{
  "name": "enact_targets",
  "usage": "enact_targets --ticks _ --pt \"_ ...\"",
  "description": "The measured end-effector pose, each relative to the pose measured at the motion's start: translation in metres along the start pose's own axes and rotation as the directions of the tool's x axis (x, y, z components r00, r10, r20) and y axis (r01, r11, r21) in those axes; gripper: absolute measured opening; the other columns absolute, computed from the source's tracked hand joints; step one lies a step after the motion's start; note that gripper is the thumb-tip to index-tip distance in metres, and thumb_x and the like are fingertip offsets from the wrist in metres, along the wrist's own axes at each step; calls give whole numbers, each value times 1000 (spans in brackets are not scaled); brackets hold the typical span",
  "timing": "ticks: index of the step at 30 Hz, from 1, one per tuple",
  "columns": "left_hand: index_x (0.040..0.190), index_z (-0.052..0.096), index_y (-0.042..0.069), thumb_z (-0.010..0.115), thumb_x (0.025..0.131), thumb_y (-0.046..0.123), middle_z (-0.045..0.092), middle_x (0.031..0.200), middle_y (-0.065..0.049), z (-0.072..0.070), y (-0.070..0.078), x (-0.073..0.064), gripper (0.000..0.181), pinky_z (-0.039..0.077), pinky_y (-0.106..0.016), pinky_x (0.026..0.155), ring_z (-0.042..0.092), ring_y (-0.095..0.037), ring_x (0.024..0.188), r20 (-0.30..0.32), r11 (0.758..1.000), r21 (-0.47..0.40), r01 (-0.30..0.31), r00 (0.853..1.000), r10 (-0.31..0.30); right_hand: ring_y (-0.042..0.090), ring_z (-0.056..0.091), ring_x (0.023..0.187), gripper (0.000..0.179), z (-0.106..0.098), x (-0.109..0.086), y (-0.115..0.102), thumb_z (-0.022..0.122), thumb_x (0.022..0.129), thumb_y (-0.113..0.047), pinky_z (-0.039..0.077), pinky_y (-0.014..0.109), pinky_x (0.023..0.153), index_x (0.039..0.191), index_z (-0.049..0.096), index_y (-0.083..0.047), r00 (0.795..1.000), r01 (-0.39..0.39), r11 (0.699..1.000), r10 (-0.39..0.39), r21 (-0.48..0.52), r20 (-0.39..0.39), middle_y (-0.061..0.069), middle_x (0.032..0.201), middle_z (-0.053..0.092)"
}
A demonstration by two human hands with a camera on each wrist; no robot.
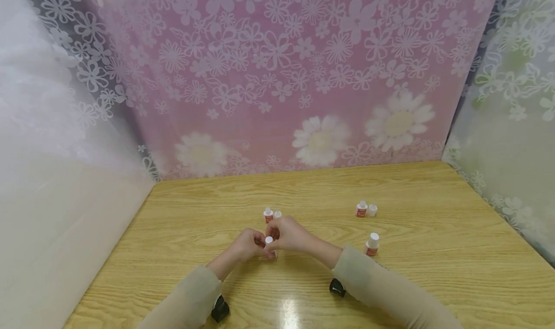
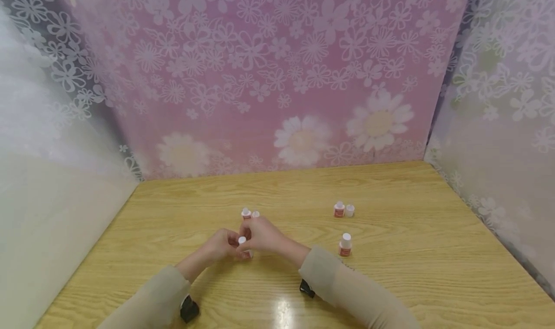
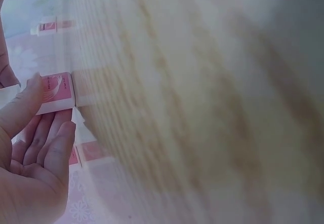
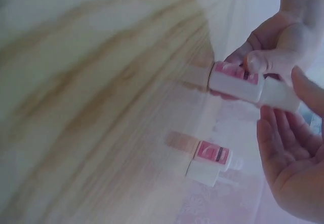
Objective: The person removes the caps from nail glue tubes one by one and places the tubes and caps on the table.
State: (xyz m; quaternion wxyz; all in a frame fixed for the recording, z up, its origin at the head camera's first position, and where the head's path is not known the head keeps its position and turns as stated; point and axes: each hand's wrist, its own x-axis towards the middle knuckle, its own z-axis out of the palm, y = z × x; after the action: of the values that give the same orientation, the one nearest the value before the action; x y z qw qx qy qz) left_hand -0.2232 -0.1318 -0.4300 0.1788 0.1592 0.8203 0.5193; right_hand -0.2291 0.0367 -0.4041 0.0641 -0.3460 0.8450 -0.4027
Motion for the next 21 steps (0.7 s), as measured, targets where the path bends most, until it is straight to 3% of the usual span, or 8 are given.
enact_targets --ticks 5,11,21 --pt "73 64 -6 72 68 -3 65 67 -10 -1 0 -1 11 44 -23 57 57 -8 62 -8 1000 15 4 1000 -4 3 53 60 21 0 -2 -6 77 67 -13 44 19 55 72 58 -7 999 -29 999 28 -20 -30 -7 64 57" --pt "76 65 -6 74 68 0 66 71 -12 0 1 -1 14 45 -23 58 59 -9 64 -8 1000 6 13 1000 -13 4 55 65 15 -3 -1 -6 75 70 -9 45 19 58 74 60 -7 999 -33 999 33 -2 7 -5 69 60" --pt "80 65 -11 72 69 -3 65 74 -17 0 23 -11 15 45 -24 59 58 -10 67 -6 1000 29 -3 1000 3 15 61 83 6 -6 2 0 70 75 -5 46 22 68 79 66 -6 996 -20 998 14 57 93 -4 77 63"
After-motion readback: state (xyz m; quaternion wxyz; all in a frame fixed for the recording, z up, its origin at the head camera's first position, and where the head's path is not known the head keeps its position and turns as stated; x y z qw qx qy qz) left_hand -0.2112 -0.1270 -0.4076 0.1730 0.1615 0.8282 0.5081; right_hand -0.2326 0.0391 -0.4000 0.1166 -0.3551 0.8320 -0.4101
